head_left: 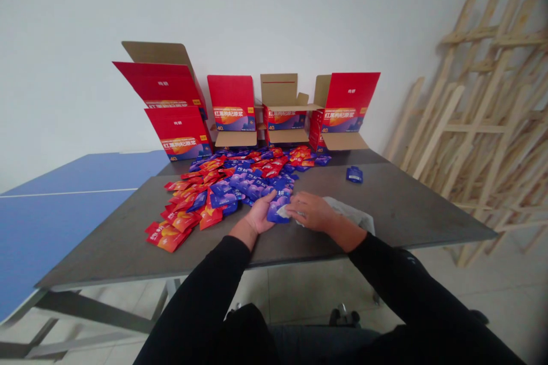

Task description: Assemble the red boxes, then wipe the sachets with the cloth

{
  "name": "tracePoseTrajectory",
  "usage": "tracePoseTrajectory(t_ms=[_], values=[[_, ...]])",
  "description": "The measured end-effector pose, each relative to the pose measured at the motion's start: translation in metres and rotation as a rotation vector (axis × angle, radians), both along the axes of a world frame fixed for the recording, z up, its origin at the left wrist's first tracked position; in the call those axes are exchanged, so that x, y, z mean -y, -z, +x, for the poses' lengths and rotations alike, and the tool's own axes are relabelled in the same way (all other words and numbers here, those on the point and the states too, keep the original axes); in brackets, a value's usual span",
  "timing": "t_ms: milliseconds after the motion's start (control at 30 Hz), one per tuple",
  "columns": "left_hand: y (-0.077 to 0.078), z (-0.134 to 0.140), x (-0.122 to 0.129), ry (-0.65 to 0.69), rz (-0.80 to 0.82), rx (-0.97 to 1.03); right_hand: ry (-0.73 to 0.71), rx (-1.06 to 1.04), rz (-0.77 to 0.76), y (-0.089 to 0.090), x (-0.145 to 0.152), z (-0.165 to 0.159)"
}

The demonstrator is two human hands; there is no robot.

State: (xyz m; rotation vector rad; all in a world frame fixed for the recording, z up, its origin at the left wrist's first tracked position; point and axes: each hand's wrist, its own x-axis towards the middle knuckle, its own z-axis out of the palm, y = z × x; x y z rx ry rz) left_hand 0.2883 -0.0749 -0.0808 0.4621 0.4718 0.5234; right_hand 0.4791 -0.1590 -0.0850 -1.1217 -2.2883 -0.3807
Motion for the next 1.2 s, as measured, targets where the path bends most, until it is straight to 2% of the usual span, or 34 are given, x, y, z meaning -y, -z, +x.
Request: tracePoseTrajectory(t_ms=[133, 433, 600, 833, 1200], values=[[-0.001, -0.001, 0.000, 0.009, -0.001, 0.005, -0.058, 0.086, 0.016, 0.007, 0.002, -0.010], [-0.003, -0.001, 0.004, 0.039, 0.034, 0.007, 0.011, 0.100, 0.024, 0.017, -0.009, -0.003], [0.000, -0.001, 0.004, 0.047, 0.015, -0.039, 0.130, 0.078, 0.043, 0.018, -0.012, -0.001], [0.005, 0.000, 0.003, 0.063, 0.025, -0.064, 0.276, 0.072, 0.037, 0.011, -0.011, 0.003], [0.014, -0.007, 0.002, 0.287, 0.111, -0.067, 0.492, 0.048, -0.010, 0.003, -0.012, 0.014]])
